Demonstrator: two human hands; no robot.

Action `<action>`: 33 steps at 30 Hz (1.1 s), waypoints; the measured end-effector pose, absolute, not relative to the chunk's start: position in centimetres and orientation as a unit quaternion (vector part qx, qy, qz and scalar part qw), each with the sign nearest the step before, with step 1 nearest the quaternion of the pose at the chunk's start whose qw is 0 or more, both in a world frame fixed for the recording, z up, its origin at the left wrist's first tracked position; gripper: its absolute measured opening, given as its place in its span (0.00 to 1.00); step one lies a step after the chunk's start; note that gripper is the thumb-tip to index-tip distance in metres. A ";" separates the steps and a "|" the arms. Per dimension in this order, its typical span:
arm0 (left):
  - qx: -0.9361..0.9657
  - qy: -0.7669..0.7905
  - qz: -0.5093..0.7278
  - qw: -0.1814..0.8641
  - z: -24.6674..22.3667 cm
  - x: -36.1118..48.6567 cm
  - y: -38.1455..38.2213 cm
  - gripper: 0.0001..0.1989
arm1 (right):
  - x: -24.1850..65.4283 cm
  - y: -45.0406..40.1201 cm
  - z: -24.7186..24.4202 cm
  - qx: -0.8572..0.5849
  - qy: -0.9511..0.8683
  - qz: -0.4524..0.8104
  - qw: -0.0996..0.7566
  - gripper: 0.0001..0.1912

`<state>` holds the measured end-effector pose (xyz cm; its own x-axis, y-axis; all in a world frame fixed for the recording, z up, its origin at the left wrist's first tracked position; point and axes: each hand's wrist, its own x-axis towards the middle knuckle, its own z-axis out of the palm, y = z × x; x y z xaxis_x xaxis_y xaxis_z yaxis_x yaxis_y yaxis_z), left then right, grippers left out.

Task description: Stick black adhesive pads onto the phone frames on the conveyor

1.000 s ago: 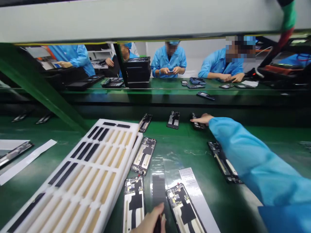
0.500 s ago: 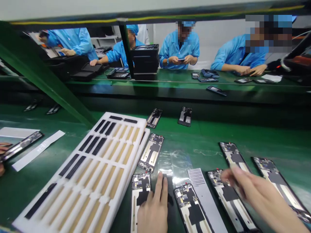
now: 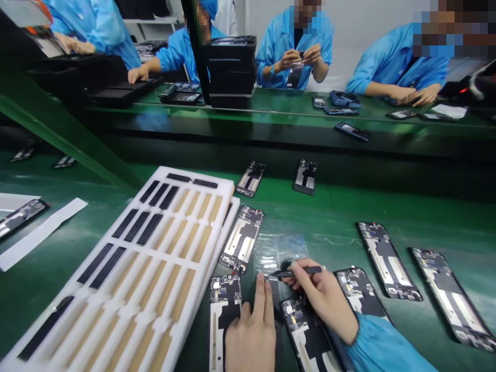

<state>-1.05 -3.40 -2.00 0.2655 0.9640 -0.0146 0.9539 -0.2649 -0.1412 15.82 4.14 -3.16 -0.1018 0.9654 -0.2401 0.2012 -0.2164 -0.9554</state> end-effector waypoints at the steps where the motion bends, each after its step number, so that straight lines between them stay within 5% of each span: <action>1: -0.795 -0.603 0.047 0.049 -2.1 -1.1 -3.4 0.36 | 15.8 4.2 -3.2 -0.565 -0.517 0.536 0.356 0.21; 5: -0.768 -0.637 -0.047 -0.046 -2.4 -1.2 -3.6 0.32 | 16.4 3.4 -2.1 -0.553 -0.511 0.536 0.382 0.19; 9: -0.498 -0.646 -0.369 -0.445 -0.6 -1.1 -4.1 0.17 | 17.5 1.2 1.0 -0.527 -0.506 0.485 0.481 0.18; 13: -0.180 -0.469 -0.487 -0.715 1.9 -0.2 -4.0 0.26 | 17.7 0.0 3.8 -0.532 -0.594 0.412 0.441 0.18; 22: -0.161 -0.443 -0.476 -0.742 3.1 0.9 -3.7 0.23 | 16.9 0.4 5.5 -0.563 -0.616 0.291 0.468 0.18; 33: -0.177 -0.455 -0.476 -0.731 4.5 1.5 -3.8 0.21 | 19.3 -1.1 4.4 -0.522 -0.669 0.332 0.412 0.11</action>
<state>1.54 -3.85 4.45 0.1326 0.8577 -0.4967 -0.5347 0.4838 0.6928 19.34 -1.12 4.45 -0.1165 0.9718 0.2051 0.4244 0.2354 -0.8743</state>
